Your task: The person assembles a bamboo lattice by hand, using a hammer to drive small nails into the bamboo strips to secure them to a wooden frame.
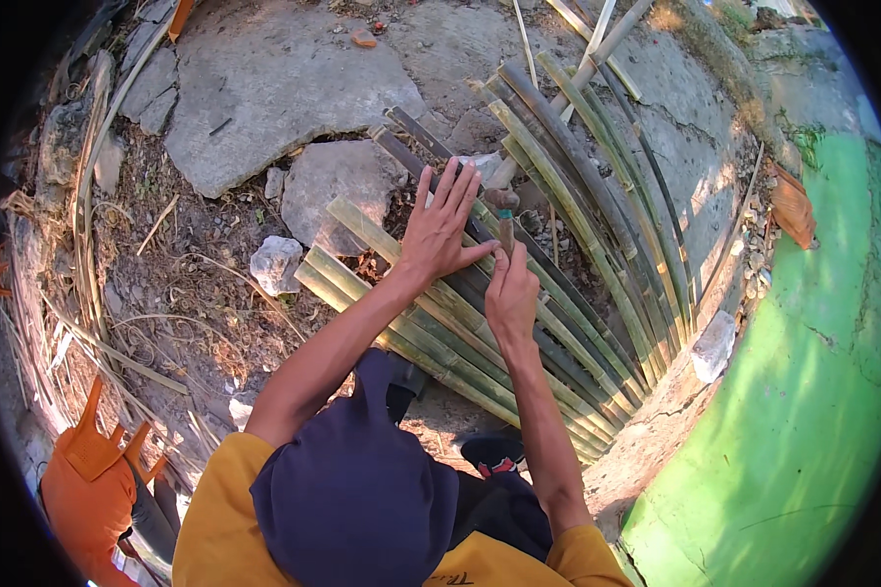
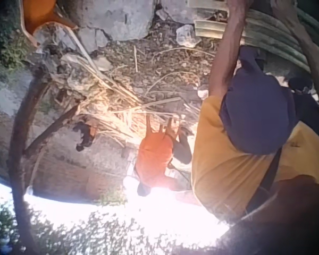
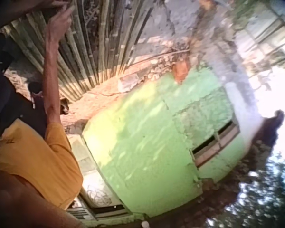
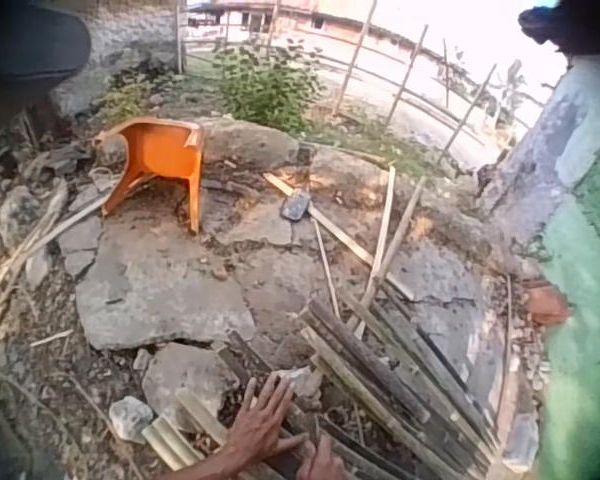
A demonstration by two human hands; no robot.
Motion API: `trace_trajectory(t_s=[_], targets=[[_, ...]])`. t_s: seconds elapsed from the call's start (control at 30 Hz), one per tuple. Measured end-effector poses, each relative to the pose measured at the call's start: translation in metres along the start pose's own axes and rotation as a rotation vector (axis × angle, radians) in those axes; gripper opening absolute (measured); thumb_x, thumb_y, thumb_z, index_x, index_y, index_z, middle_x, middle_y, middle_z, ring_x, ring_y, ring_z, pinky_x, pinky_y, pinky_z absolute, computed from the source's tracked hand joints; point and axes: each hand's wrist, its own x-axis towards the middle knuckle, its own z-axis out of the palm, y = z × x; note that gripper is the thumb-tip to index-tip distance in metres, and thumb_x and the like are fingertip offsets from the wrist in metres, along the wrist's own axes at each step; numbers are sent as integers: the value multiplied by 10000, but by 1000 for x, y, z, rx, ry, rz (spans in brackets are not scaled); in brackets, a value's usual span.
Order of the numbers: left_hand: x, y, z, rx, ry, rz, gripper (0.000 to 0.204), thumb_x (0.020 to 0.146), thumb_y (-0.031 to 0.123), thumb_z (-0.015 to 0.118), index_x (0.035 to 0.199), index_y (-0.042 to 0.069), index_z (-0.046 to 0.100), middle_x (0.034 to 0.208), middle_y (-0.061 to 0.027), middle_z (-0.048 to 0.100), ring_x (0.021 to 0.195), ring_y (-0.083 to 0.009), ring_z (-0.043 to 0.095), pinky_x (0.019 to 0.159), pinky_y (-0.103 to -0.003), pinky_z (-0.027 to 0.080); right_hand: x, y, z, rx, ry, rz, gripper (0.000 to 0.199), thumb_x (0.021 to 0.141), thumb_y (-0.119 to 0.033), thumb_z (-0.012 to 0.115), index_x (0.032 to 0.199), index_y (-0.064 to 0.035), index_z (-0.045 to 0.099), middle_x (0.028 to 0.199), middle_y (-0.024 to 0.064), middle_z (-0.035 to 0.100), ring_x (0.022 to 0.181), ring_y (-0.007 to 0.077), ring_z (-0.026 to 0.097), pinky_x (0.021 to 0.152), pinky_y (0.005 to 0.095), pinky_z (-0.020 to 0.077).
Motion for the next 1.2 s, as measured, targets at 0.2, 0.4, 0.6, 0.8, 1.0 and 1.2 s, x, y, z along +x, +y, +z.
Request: trace_trajectory(t_s=[0.2,0.4,0.6,0.8,1.0,1.2], targets=[[3,2,-7,62,-12,-3,1125,872,744,647,1641,-18,340,1739,-150,292,1648,-328,150,1328,-581,43,-1,-12,-11,28,40,22,187,1123,-187,495,1158,-11,549,725,291,628,703,520,653,570,558,429],[-4,-5,-3,35,6,-23,1119,871,745,641,1638,-16,350,1733,-143,307,1647,-328,152,1328,-583,44,9,-37,-23,100,18,47,171,1117,-175,501,1169,-12,514,741,283,648,766,515,688,594,569,465],[1,0,-2,42,8,-8,1115,875,744,639,1637,-17,351,1731,-147,310,1648,-333,147,1328,-585,41,5,2,-4,-1,5,8,215,1124,-197,505,1188,2,554,745,262,618,644,485,618,569,522,418],[-1,-2,-4,20,11,-24,1108,865,726,657,1633,-15,358,1729,-149,312,1650,-332,141,1328,-587,39,11,-32,-20,211,151,-55,191,1121,-185,512,1138,-1,561,715,261,622,642,492,620,557,497,431],[0,1,-2,-10,10,-8,1112,860,713,676,1631,-21,357,1727,-152,316,1648,-332,144,1329,-588,38,6,-6,-3,-36,-19,20,195,1117,-178,517,1078,12,528,663,277,596,648,524,624,537,537,413],[1,-1,-5,55,20,-19,1122,862,760,633,1630,-15,372,1719,-143,332,1647,-330,146,1332,-587,35,6,-41,-16,142,134,-26,198,1116,-182,517,1101,15,530,686,283,602,663,532,625,551,538,420]])
